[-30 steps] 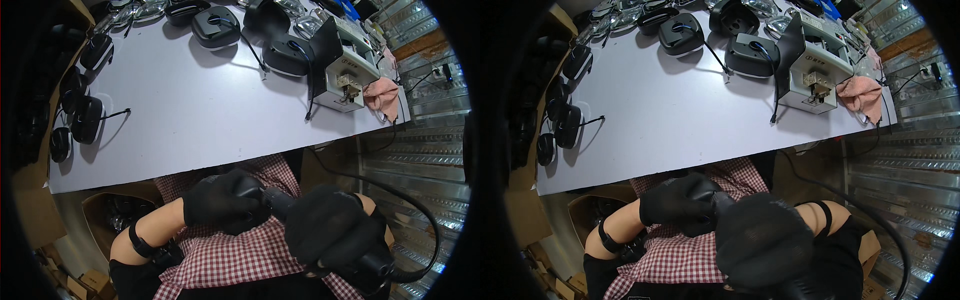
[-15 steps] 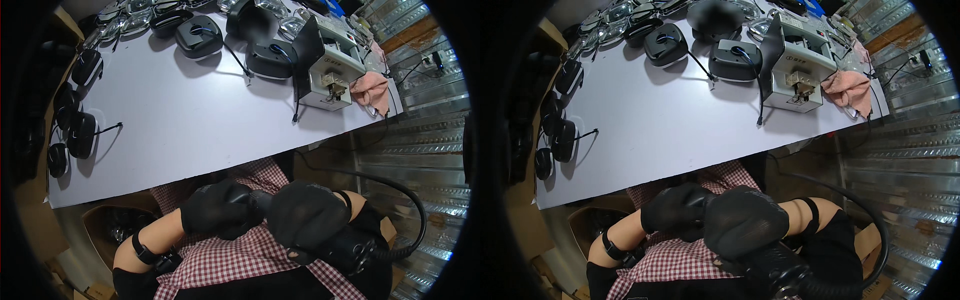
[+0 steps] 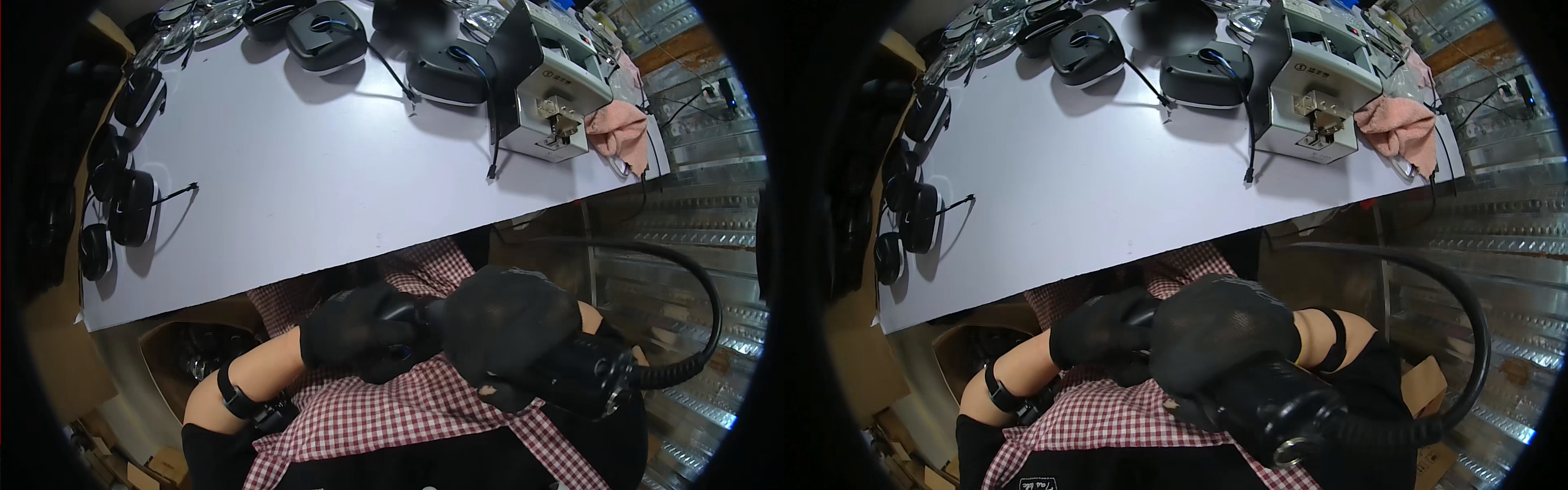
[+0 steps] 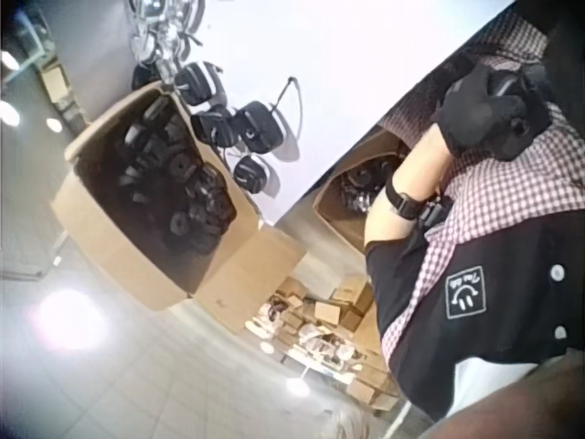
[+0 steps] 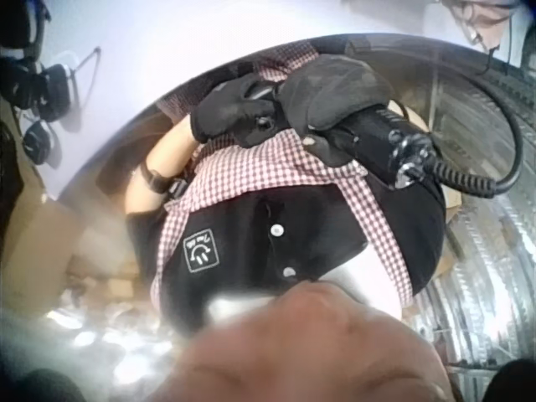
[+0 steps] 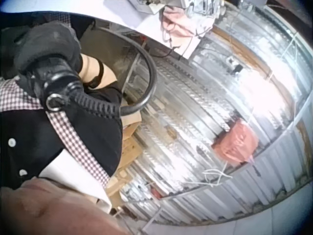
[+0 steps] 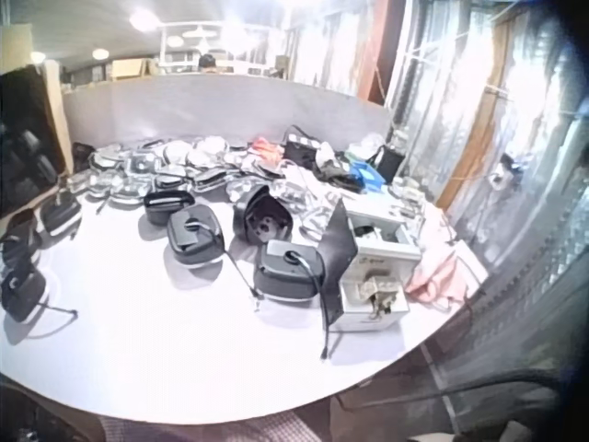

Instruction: Assembling plastic housings for electronic devices using a power screwdriver and various components.

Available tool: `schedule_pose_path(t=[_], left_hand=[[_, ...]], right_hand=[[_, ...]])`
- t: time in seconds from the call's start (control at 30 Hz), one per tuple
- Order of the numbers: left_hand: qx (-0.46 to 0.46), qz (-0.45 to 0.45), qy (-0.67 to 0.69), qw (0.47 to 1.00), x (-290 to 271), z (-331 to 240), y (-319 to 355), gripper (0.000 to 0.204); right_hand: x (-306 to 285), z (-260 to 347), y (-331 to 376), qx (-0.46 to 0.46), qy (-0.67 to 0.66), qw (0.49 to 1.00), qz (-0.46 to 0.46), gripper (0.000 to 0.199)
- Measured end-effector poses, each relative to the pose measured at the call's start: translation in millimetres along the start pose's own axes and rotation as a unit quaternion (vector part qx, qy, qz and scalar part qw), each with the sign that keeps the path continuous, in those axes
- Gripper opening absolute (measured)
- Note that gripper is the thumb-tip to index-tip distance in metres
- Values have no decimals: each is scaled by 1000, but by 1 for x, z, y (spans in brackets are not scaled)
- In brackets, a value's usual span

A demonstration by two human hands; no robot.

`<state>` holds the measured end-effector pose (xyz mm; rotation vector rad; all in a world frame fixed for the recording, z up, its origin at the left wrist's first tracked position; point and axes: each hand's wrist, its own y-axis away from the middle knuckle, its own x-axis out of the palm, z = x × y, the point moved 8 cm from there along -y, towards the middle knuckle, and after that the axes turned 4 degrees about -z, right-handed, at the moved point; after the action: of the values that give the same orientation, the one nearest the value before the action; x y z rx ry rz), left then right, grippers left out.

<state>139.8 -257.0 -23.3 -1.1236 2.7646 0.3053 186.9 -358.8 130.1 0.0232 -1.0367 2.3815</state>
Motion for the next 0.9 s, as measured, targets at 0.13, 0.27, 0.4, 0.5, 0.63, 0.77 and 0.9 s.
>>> schedule_pose_path(t=[0.13, 0.27, 0.4, 0.5, 0.63, 0.77, 0.9], left_hand=[[-177, 7, 104, 979, -2, 6, 0, 32], [-123, -18, 144, 982, -1, 11, 2, 34], [-177, -14, 140, 974, 6, 36, 6, 35], [-131, 3, 155, 979, 5, 24, -2, 39], [-123, -11, 202, 972, 11, 36, 5, 47], [-165, -16, 202, 965, 2, 25, 0, 45], [-188, -6, 229, 955, 3, 27, 0, 46]], right_hand=[[-10, -3, 2, 9, -6, 1000, -26, 24], [49, -12, 6, 8, -9, 999, -40, 26], [-23, 20, 10, 13, -28, 998, -53, 28], [-28, 10, -2, 18, -30, 997, -69, 29], [-10, -2, 0, 34, -53, 995, -81, 31], [-24, -3, -6, 43, -54, 992, -106, 33], [-28, -8, -13, 48, -66, 990, -119, 35]])
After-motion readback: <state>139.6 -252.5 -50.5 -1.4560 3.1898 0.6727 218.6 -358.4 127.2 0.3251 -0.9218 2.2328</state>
